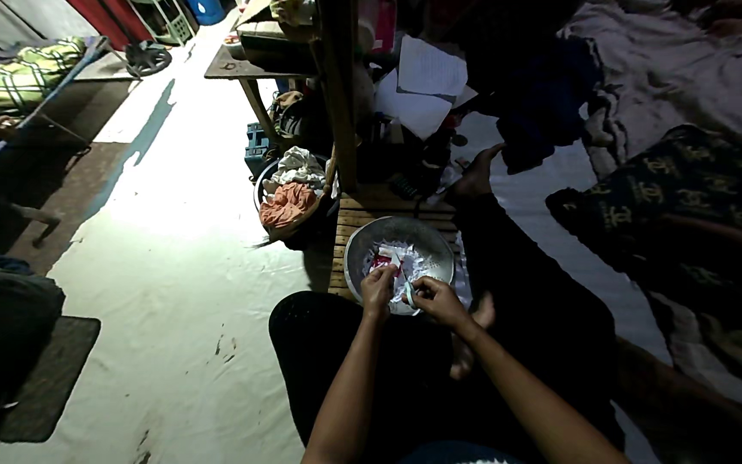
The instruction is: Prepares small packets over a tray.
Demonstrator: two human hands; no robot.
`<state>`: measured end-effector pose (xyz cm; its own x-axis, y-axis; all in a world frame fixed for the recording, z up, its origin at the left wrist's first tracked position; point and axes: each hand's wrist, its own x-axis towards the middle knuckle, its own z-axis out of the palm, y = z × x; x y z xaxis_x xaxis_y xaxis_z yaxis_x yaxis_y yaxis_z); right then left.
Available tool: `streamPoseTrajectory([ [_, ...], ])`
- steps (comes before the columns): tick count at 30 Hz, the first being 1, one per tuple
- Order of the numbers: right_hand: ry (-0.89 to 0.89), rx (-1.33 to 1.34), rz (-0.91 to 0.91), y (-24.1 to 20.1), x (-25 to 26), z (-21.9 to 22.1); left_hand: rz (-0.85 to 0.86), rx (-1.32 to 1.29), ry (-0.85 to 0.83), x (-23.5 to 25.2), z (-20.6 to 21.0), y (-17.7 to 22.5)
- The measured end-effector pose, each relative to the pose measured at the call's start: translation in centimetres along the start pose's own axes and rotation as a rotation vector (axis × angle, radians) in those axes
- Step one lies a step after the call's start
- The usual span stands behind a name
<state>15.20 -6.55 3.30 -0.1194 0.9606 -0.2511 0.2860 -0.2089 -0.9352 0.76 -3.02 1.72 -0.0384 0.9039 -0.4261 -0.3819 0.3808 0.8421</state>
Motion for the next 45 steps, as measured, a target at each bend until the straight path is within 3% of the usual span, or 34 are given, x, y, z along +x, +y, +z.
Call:
streamPoseTrajectory([
  [13,0.031,0.035,-0.046,0.4,-0.2,0.2,-0.015,-0.008,-0.009,0.0,0.0,0.0],
  [34,-0.041,0.034,0.007,0.7,0.0,-0.4,-0.026,0.207,-0.054,-0.7,-0.9,0.3],
  [45,-0.047,0.012,0.018,1.6,-0.7,-0.9,-0.071,0.121,-0.001,-1.5,-1.3,-0.5],
])
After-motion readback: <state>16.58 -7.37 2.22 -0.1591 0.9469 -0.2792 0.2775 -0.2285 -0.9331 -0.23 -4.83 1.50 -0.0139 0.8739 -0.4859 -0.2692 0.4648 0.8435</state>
